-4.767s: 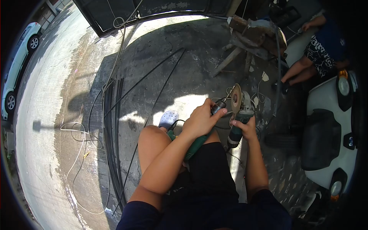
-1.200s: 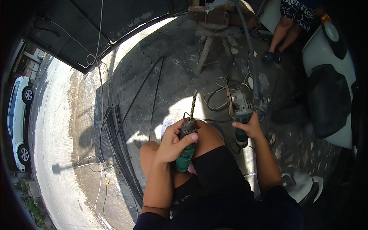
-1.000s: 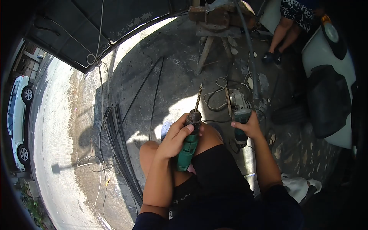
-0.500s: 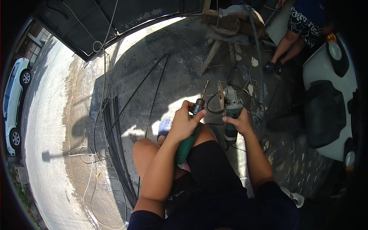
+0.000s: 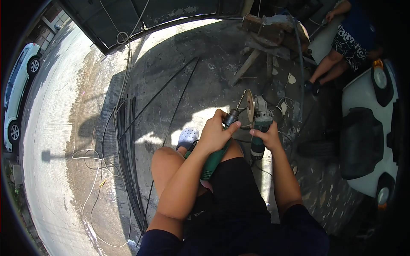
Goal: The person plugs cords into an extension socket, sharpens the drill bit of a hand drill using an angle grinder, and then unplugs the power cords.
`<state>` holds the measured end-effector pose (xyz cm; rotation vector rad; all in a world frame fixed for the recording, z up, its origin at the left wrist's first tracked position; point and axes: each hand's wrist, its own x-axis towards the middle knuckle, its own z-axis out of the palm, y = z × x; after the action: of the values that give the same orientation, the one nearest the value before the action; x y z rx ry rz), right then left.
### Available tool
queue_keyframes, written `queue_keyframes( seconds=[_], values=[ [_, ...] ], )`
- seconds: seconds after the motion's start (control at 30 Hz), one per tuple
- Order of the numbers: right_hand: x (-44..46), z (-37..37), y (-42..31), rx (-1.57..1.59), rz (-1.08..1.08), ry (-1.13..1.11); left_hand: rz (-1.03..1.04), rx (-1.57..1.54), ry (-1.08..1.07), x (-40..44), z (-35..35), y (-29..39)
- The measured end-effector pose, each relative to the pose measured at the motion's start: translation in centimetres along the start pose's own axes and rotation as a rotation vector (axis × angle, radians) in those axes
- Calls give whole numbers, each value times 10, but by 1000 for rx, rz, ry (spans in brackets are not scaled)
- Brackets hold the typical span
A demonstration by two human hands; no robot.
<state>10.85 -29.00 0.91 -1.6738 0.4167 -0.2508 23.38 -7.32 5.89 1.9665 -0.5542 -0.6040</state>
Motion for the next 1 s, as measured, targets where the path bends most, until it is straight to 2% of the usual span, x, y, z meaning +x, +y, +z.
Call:
queue_keyframes(
  seconds=[0.77, 1.0],
  values=[
    [6, -4, 4, 32, 98, -11, -35, 13, 11, 0, 10, -6],
    [6, 8, 7, 83, 58, 2, -57, 18, 39, 3, 13, -8]
  ],
)
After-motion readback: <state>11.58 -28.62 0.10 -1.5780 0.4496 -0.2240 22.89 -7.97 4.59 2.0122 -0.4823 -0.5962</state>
